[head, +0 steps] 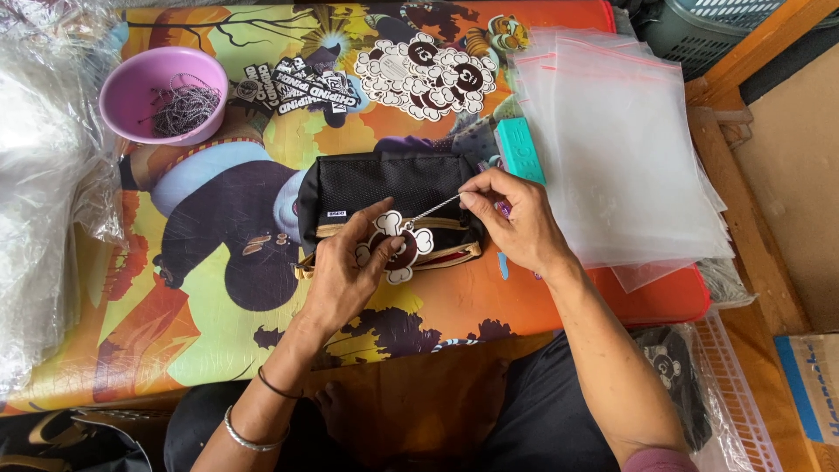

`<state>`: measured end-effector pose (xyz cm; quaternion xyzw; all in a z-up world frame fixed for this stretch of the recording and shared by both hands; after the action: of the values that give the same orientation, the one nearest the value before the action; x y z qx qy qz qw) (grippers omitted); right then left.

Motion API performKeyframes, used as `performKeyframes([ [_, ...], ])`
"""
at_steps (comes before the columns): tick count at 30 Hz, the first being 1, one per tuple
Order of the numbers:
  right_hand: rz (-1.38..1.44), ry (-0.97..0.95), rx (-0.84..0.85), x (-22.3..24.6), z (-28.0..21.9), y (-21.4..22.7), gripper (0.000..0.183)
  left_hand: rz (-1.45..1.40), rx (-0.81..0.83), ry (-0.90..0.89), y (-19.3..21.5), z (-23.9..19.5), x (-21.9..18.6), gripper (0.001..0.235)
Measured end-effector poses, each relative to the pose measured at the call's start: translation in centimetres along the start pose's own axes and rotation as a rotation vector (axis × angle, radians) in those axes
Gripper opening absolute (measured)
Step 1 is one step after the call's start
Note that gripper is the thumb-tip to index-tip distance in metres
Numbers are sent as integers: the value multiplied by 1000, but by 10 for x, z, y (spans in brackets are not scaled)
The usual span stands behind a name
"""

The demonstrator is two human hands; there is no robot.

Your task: The person cleans a black pouch with a toothbrush, then attaches a chain and a bear-shaped charm to the zipper. Finally, the person places the decorated pouch into a clear plastic bag.

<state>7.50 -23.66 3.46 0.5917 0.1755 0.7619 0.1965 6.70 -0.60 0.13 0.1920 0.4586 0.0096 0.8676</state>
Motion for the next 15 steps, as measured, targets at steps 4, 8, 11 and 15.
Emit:
performKeyframes([
  [4, -14, -8, 32, -6, 2, 0, 10, 62, 12, -47, 2, 6, -12, 46],
  [8, -69, -25, 21, -20, 6, -2, 10, 233, 78, -68, 3, 5, 4, 51],
  [11, -60, -43, 65, -19, 4, -7, 9, 505, 112, -158, 2, 7, 11, 60],
  [15, -136, -18, 124, -7, 0, -13, 10, 546, 169, -244, -22, 19, -4, 63],
])
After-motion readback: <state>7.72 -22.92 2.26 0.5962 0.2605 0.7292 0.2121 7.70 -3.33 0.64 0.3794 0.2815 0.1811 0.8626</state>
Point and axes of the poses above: each hand's wrist, its own z-axis towards the middle knuckle, its own y-axis out of the back of the hand, x = y × z, the point moved 6 cm from there along z, towards the middle knuckle, and after that the axes turned 15 degrees about -y, right-handed, at the moved point
